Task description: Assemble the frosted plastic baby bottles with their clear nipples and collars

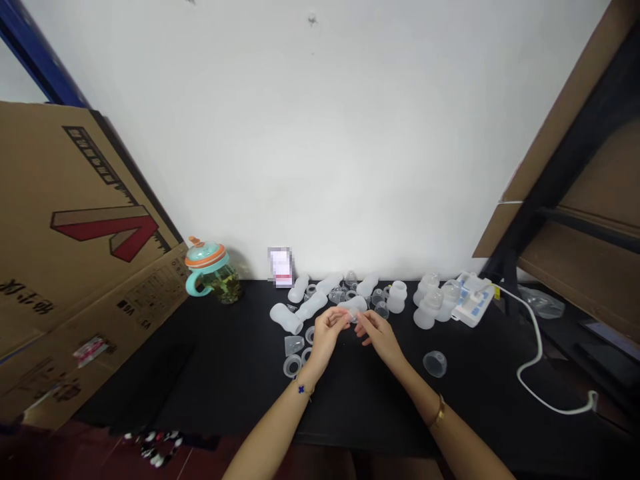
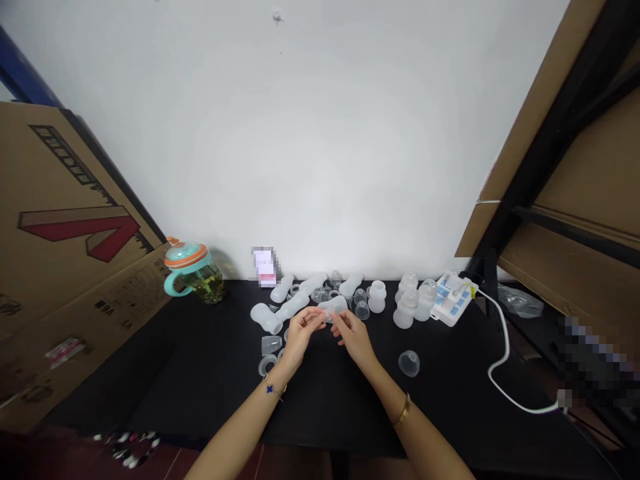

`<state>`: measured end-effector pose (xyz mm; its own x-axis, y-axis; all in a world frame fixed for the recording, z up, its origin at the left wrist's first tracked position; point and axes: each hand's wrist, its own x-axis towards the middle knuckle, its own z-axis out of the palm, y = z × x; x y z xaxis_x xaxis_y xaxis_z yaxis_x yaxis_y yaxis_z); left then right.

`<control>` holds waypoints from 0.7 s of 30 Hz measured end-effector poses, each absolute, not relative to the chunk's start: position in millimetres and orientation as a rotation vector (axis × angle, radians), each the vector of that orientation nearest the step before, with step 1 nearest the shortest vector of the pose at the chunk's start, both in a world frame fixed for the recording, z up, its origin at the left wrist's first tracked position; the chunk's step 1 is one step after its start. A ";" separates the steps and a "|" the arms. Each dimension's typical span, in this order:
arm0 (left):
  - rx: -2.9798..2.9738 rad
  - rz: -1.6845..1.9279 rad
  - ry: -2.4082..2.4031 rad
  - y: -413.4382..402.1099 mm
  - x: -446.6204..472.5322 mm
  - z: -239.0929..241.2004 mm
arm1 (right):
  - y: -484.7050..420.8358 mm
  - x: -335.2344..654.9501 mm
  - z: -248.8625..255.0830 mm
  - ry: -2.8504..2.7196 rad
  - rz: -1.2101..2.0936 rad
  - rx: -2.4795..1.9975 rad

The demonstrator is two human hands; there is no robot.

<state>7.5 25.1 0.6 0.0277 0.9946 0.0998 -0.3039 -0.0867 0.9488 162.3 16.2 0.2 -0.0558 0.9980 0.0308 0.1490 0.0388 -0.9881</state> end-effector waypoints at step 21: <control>1.309 1.344 1.042 20.3 7.7 6.6 | 18.8 156.5 -7.1 -1.389 1.440 -1.140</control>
